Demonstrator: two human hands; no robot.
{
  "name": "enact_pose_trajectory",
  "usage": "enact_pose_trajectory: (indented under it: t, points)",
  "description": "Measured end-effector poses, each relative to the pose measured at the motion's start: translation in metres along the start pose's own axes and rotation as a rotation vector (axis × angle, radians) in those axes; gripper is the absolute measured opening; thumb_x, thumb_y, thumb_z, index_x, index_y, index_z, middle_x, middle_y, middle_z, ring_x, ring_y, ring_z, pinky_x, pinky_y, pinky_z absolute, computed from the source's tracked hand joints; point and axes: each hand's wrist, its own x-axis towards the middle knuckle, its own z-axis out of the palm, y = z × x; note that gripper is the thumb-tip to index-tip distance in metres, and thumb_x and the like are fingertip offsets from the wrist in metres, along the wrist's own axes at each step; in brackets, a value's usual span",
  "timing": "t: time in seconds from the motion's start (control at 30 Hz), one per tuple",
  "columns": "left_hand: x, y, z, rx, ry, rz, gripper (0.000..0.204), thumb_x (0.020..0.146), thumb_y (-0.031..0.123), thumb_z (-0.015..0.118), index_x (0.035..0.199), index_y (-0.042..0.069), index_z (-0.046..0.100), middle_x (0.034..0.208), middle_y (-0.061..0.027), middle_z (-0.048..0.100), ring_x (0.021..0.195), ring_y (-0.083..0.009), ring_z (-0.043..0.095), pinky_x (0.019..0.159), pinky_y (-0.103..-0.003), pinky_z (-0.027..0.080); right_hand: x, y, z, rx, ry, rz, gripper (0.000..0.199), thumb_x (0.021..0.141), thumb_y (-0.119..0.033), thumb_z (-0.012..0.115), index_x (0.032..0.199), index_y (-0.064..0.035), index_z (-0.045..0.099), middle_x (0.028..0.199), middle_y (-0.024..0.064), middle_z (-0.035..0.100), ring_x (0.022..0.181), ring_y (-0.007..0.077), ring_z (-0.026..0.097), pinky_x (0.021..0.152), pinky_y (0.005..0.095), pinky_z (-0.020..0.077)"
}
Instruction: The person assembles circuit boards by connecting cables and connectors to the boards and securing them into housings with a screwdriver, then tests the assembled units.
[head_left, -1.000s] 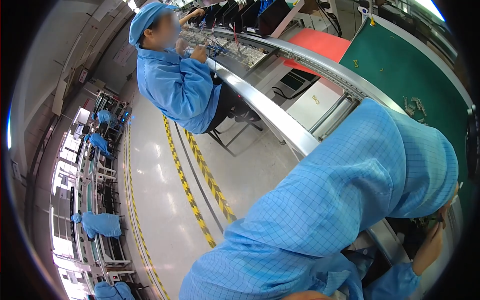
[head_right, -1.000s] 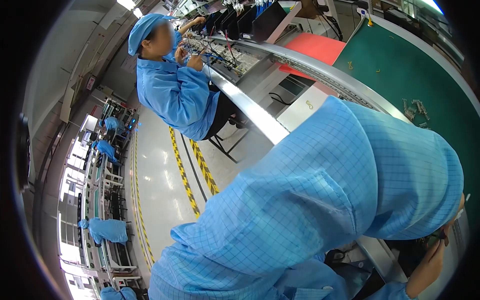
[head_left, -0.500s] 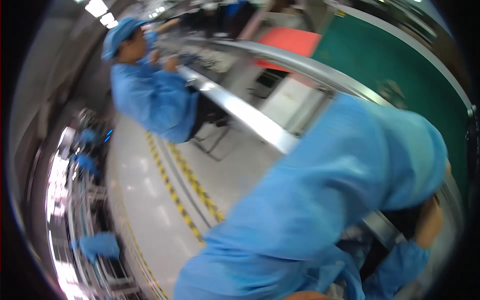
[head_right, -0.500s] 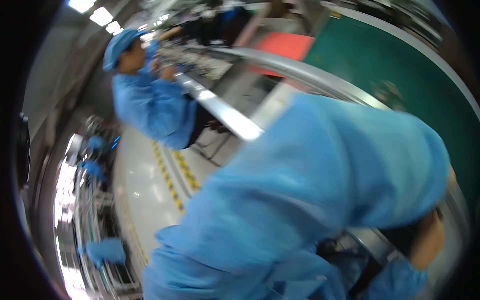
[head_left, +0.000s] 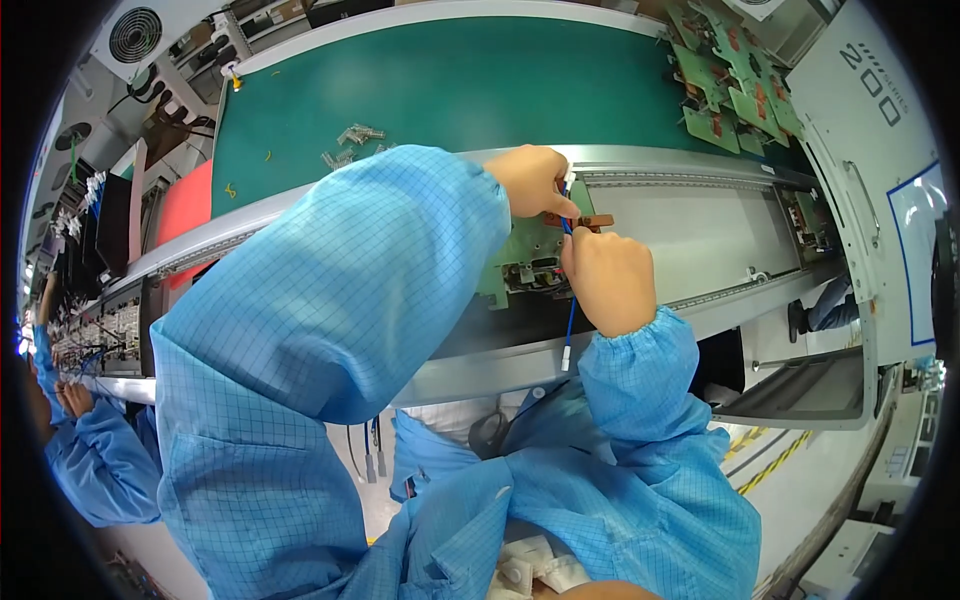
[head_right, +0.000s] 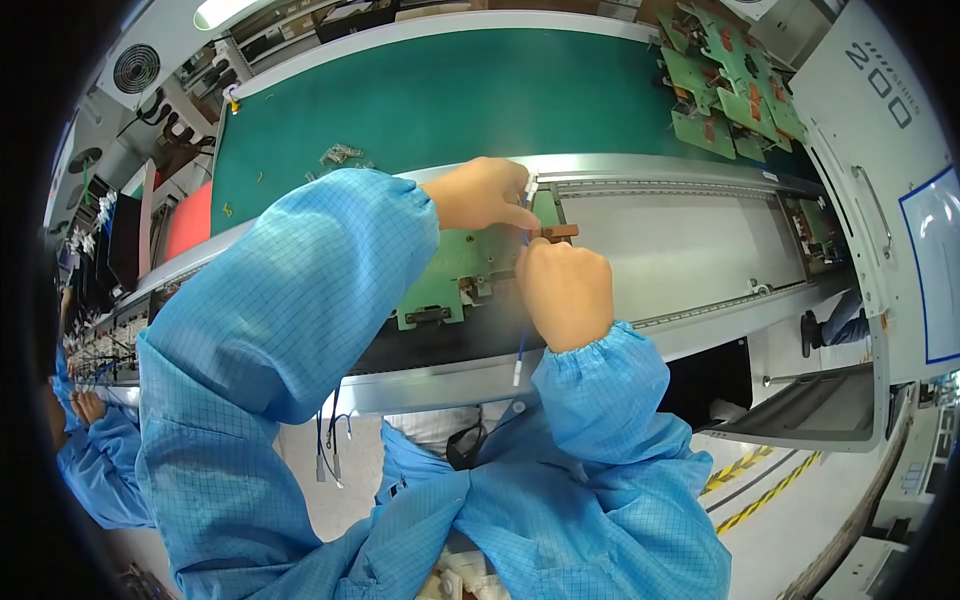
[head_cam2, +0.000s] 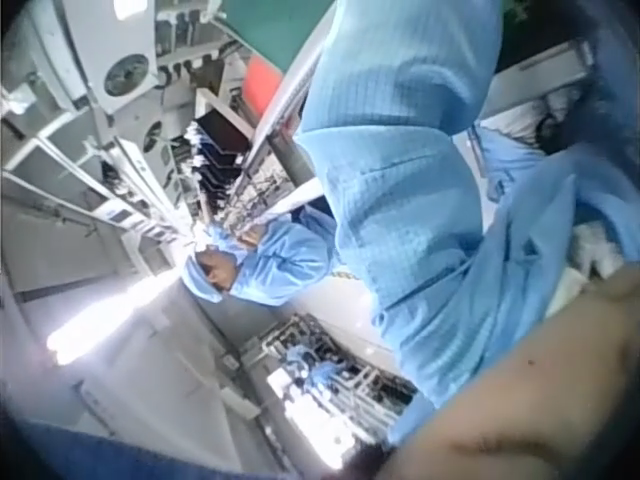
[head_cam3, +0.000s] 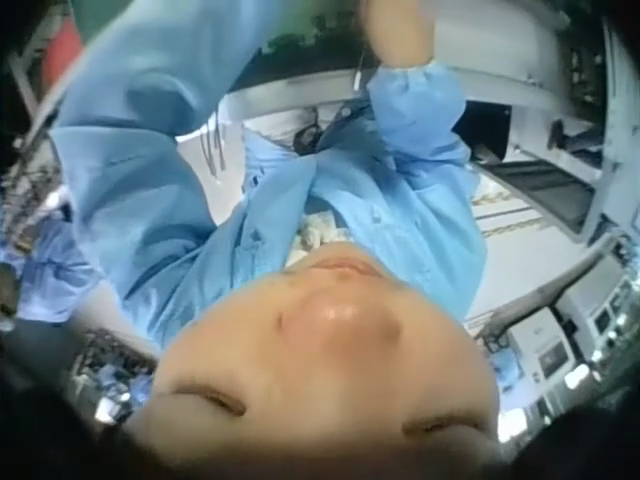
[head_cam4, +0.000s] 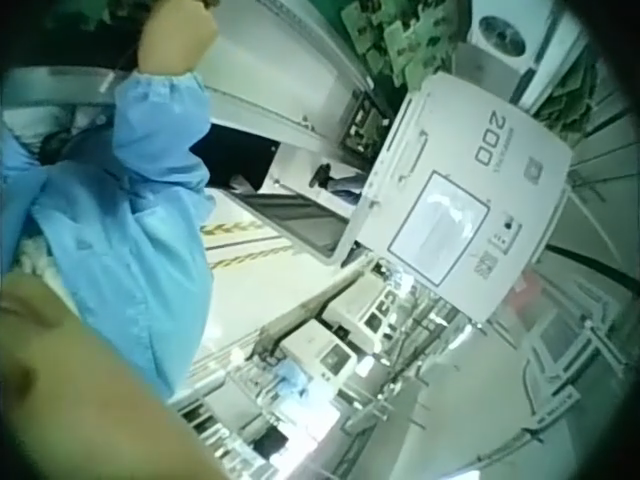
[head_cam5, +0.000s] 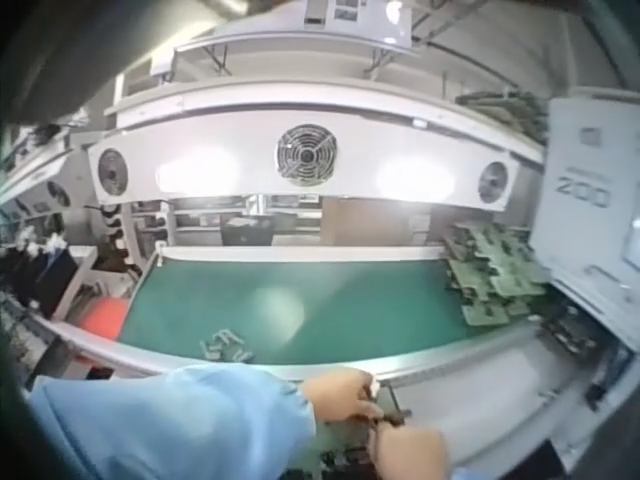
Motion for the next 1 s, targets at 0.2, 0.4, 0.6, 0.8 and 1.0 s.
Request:
enact_pose_trajectory:
  t: [0.2, 0.4, 0.6, 0.8, 1.0]
  points:
    - [0.012, 0.022, 0.011, 0.048, -0.051, -0.051, 0.04, 0.075, 0.033, 0.075, 0.091, -0.001, 0.059, 0.08, -0.0133, 0.064, 0.073, -0.0248, 0.06, 0.063, -0.037, 0.046, -0.006, 0.016, -0.006, 0.0, -0.036, 0.036, 0.028, 0.085, -0.024, 0.055, 0.063, -0.0062, 0.061, 0.059, 0.014, 0.061, 0.053, 0.0306, 0.061, 0.051, 0.0424, 0.0475]
    - [0.01, 0.034, 0.008, 0.348, 0.171, 0.144, 0.044, 0.078, 0.034, 0.072, 0.102, 0.002, 0.056, 0.097, -0.0107, 0.063, 0.088, -0.0261, 0.06, 0.075, -0.038, 0.05, 0.008, 0.035, -0.011, -0.162, -0.059, -0.131, 0.026, 0.08, -0.023, 0.058, 0.06, -0.0075, 0.065, 0.058, 0.0125, 0.061, 0.054, 0.0284, 0.062, 0.051, 0.0397, 0.0479]
    - [0.013, 0.03, -0.001, 0.87, 0.012, 0.816, 0.031, 0.078, 0.016, 0.065, 0.108, 0.008, 0.061, 0.128, -0.0012, 0.052, 0.118, -0.0195, 0.048, 0.09, -0.034, 0.049, 0.005, 0.017, 0.0, -0.236, 0.02, -0.135, 0.022, 0.077, -0.022, 0.06, 0.062, -0.0076, 0.065, 0.058, 0.0099, 0.062, 0.055, 0.0245, 0.063, 0.049, 0.0372, 0.0478]
    - [0.008, 0.035, -0.005, 0.941, -0.273, 1.079, 0.028, 0.075, 0.013, 0.067, 0.103, 0.009, 0.067, 0.132, 0.0011, 0.052, 0.129, -0.0204, 0.042, 0.102, -0.032, 0.04, -0.012, -0.01, 0.012, -0.254, 0.044, -0.059, 0.019, 0.078, -0.02, 0.06, 0.066, -0.0064, 0.065, 0.06, 0.0104, 0.062, 0.054, 0.0264, 0.062, 0.049, 0.0389, 0.0482]
    - [0.011, 0.05, -0.011, 0.91, -0.428, 0.871, 0.027, 0.073, 0.013, 0.07, 0.099, 0.008, 0.067, 0.119, -0.0007, 0.058, 0.12, -0.0217, 0.048, 0.1, -0.032, 0.042, -0.008, 0.0, 0.012, -0.198, 0.074, -0.065, 0.02, 0.079, -0.019, 0.06, 0.066, -0.0056, 0.064, 0.06, 0.0121, 0.061, 0.052, 0.0287, 0.061, 0.049, 0.0403, 0.0481]
